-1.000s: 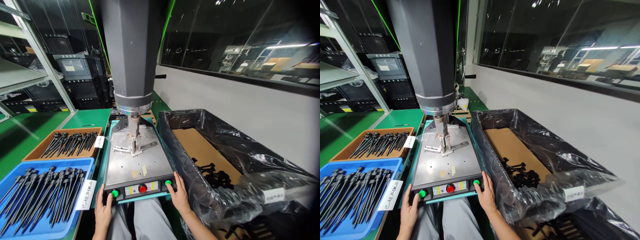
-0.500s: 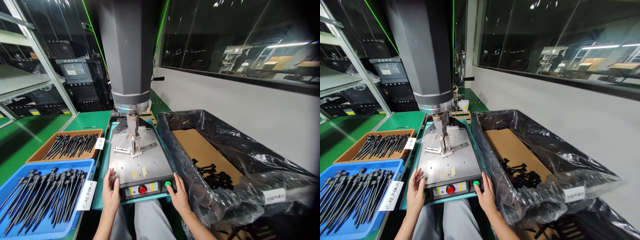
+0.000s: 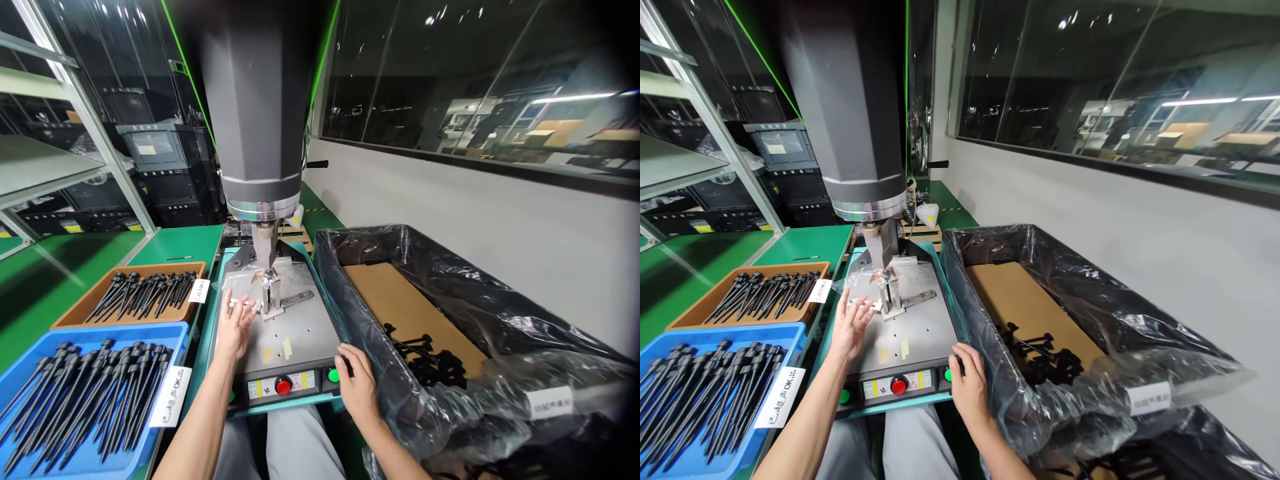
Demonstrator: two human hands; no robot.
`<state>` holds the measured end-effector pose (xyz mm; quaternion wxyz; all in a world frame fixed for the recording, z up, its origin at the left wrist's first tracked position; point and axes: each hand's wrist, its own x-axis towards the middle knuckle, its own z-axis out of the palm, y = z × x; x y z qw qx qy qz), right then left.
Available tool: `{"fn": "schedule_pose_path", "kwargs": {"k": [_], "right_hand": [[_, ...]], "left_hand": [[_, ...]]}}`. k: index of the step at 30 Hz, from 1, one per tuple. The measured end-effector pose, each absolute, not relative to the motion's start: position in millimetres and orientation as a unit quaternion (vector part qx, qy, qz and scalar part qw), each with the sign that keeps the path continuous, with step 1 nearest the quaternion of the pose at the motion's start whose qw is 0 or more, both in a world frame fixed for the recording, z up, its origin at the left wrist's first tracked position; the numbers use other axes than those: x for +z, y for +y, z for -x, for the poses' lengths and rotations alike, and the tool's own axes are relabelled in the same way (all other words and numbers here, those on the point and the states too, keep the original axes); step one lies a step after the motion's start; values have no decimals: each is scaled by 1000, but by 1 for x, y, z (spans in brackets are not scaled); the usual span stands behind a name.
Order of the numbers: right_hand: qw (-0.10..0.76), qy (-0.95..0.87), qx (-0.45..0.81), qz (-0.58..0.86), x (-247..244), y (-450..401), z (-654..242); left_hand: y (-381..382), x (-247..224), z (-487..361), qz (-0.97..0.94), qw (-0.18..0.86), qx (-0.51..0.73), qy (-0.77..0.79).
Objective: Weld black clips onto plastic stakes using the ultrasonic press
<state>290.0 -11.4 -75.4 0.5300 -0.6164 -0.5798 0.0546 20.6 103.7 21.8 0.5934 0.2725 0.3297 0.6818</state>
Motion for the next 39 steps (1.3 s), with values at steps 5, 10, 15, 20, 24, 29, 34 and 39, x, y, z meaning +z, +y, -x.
{"fn": "schedule_pose_path", "kwargs": {"k": [5,10,15,20,24,29,34,39], "right_hand": [[557,-655,131,493,-9,34,-233],[561,-669,121,473,30,105,-183],[504,-648,68,567,54,142,-165],[416,-660,99,618,82,154,-169],[414,-697,84,579,94,164,-174],[500,-711,55,491,88,131,-186],[555,-721,102,402,74,60,-202],[547,-744,77,376,63,20,-209]], "left_hand": [[108,35,-21,-225,569,705,359],[106,64,-23,-242,564,719,326],[111,86,-22,-270,562,713,321],[116,89,-21,-301,552,709,319],[114,89,-22,-275,563,710,321],[103,80,-23,-269,561,706,338],[78,51,-24,-302,548,686,371],[45,15,-21,-306,560,645,420]]}}
